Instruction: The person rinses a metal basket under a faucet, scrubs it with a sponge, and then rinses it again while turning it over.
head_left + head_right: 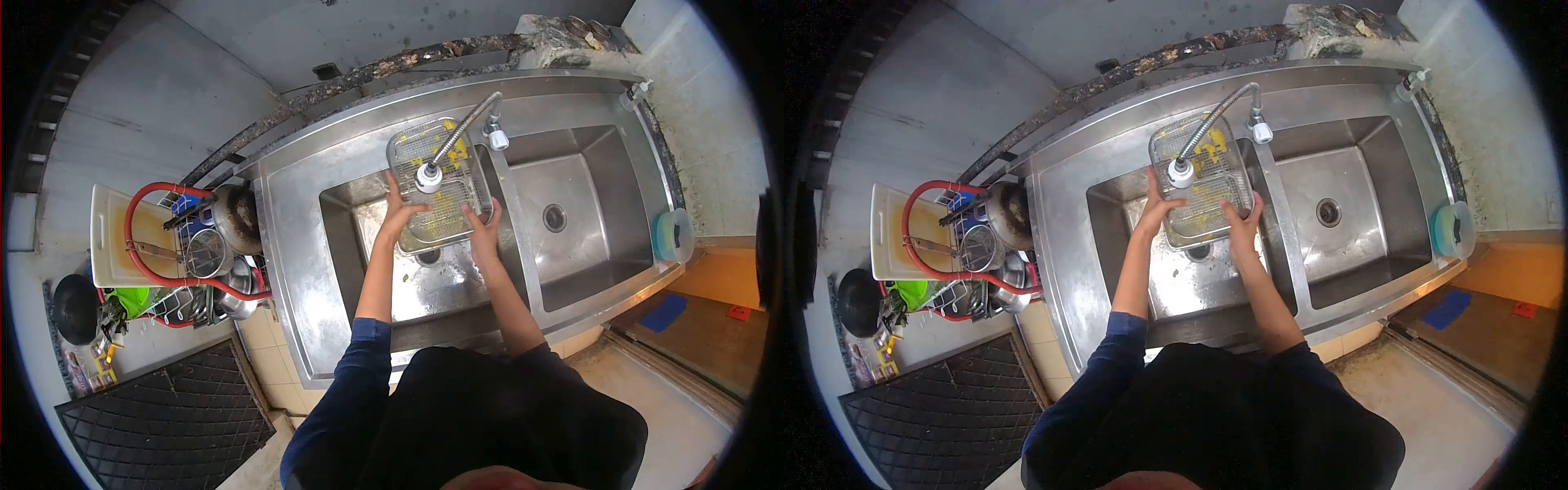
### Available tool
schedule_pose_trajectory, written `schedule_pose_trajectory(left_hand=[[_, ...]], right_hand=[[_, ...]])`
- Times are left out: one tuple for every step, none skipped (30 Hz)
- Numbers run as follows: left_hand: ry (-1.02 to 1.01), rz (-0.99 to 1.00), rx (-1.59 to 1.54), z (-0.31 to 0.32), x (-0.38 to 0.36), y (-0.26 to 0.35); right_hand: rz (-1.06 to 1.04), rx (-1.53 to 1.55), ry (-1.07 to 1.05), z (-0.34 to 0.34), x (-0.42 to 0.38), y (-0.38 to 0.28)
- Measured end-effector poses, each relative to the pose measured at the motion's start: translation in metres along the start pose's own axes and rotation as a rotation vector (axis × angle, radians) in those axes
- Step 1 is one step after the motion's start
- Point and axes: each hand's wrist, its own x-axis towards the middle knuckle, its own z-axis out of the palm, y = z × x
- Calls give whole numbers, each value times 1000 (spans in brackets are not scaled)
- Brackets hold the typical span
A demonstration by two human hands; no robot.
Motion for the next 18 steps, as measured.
schedule_pose_trajectory(left_hand=[[20,68,-101,-4,1,-6],[22,65,-95,-5,0,-13],[101,7,139,-5,-8,-1],[179,-52,374,-6,-14,5],[182,-55,381,-8,-18,7],[207,-14,398,-10,-19,5],[230,28,414,-11,-20,5],[229,28,417,-9,-18,2],[295,54,167,-5,-14,-2],[359,81,-85,-2,-10,-6],[358,82,-87,-1,-9,-11],[402,65,-184,2,-11,-8],[444,49,-283,6,-11,-2],[441,49,-287,9,-3,-15],[424,123,-209,9,12,-47],[407,195,-128,9,13,-46],[404,192,-124,9,8,-47],[307,118,116,10,-11,-14]], right_hand=[[-11,56,-33,4,0,6],[-5,61,-33,8,-3,11],[-33,51,-52,12,-5,17],[-60,43,-72,19,-10,18],[-49,16,-73,22,-15,16],[-45,22,-74,24,-16,17],[-41,38,-87,24,-16,17],[-37,52,-97,24,-16,16],[-36,53,-95,25,-18,17],[-45,31,-78,27,-18,17],[-55,6,-60,29,-19,17],[-59,4,-59,28,-20,16],[-37,-9,-47,27,-19,14],[-12,-22,-34,26,-19,13],[-12,-24,-33,22,-17,13],[-47,-10,-48,17,-13,15],[-81,5,-61,11,-10,17],[-79,7,-56,6,-8,17]])
